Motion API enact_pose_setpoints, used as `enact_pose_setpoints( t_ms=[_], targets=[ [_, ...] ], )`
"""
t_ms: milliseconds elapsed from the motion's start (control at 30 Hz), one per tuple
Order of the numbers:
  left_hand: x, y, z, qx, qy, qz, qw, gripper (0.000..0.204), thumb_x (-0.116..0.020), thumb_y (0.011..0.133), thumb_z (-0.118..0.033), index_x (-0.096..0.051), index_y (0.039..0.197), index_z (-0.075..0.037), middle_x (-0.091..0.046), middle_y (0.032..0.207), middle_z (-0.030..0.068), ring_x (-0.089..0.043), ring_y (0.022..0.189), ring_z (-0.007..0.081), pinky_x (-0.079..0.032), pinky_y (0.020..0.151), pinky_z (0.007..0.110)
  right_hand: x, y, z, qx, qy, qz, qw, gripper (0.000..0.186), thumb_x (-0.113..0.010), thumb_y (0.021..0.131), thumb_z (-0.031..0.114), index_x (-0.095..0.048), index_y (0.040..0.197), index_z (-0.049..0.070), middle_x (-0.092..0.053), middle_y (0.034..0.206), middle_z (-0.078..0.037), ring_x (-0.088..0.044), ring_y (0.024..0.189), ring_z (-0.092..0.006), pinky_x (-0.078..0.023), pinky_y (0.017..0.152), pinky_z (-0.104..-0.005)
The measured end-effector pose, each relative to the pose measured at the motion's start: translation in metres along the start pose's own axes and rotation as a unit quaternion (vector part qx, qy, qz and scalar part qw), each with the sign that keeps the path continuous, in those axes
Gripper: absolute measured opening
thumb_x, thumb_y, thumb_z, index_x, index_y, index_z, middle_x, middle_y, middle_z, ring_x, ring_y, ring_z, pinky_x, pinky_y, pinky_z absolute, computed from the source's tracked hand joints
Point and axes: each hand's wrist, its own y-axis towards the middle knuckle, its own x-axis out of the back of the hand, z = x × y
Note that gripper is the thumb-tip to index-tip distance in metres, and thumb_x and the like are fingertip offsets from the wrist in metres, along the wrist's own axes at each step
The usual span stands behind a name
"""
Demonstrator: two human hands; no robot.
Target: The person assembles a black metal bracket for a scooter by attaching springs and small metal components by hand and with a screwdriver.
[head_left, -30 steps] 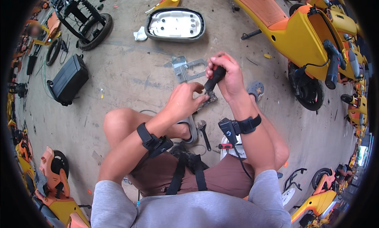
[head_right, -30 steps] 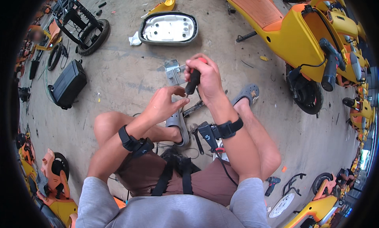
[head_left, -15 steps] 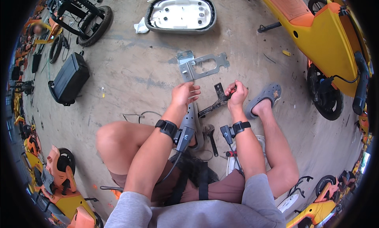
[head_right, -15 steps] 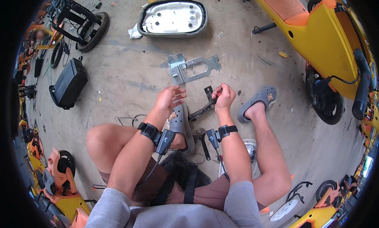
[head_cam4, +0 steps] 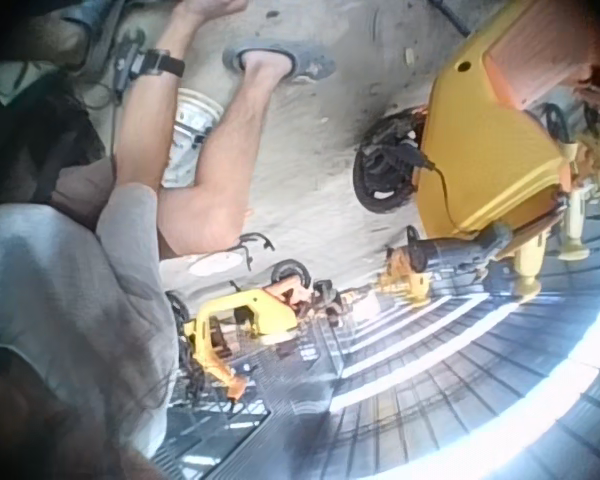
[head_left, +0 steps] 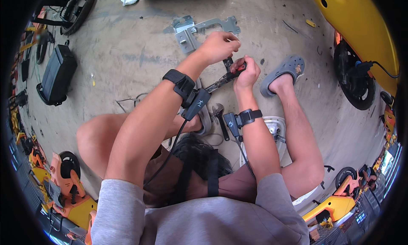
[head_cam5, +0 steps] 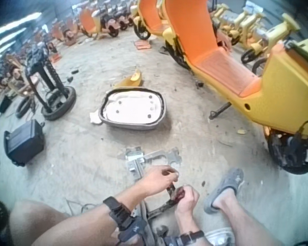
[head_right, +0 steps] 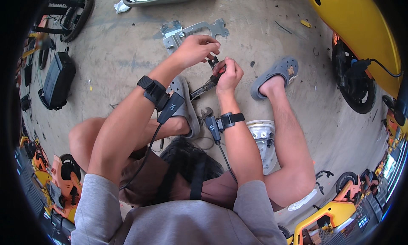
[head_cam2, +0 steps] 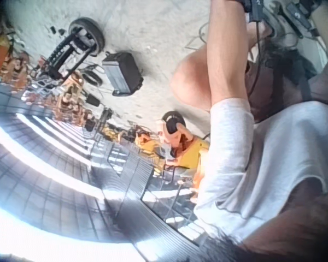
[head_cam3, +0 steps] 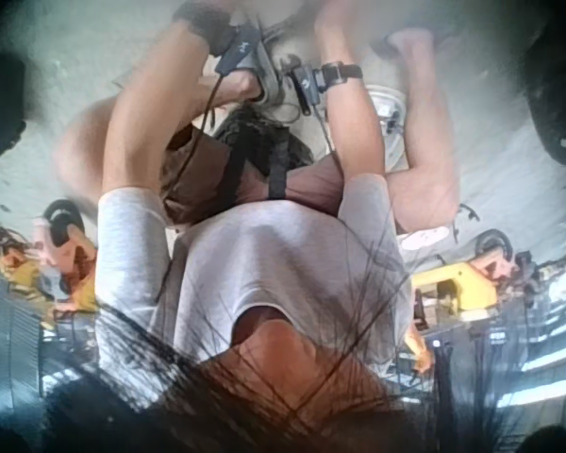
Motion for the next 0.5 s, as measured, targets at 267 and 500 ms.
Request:
enact_pose_setpoints(
  t_ms=[267,500],
  targets=[
    [-0.032,-0.002,-0.03,0.047,0.119,0.178,0.976,0.047,-0.064,0.088,-0.039,-0.066,0.113,0.001,-0.07,0.089,0.0081,-0.062,0.074,0.0139,-0.051,0.069,0.027,0.005,-0.02,-0.005,0.067,-0.071,-0.034,0.995,0.039,-0.046,0.098,0.028,-0.06,0.074,0.001,-0.056,0.064,-0.002,-0.053,0.059,-0.0104,-0.041,0.053,-0.0263],
    [-0.048,0.001,-0.002,-0.011,0.095,0.154,0.983,0.056,-0.065,0.085,-0.046,-0.065,0.118,0.0,-0.067,0.111,0.0146,-0.061,0.103,0.0205,-0.047,0.093,0.032,0.012,-0.013,-0.009,0.056,-0.083,0.018,0.995,0.046,-0.038,0.1,0.041,-0.058,0.103,0.0,-0.062,0.095,-0.006,-0.055,0.085,-0.0128,-0.045,0.073,-0.028]
  ],
)
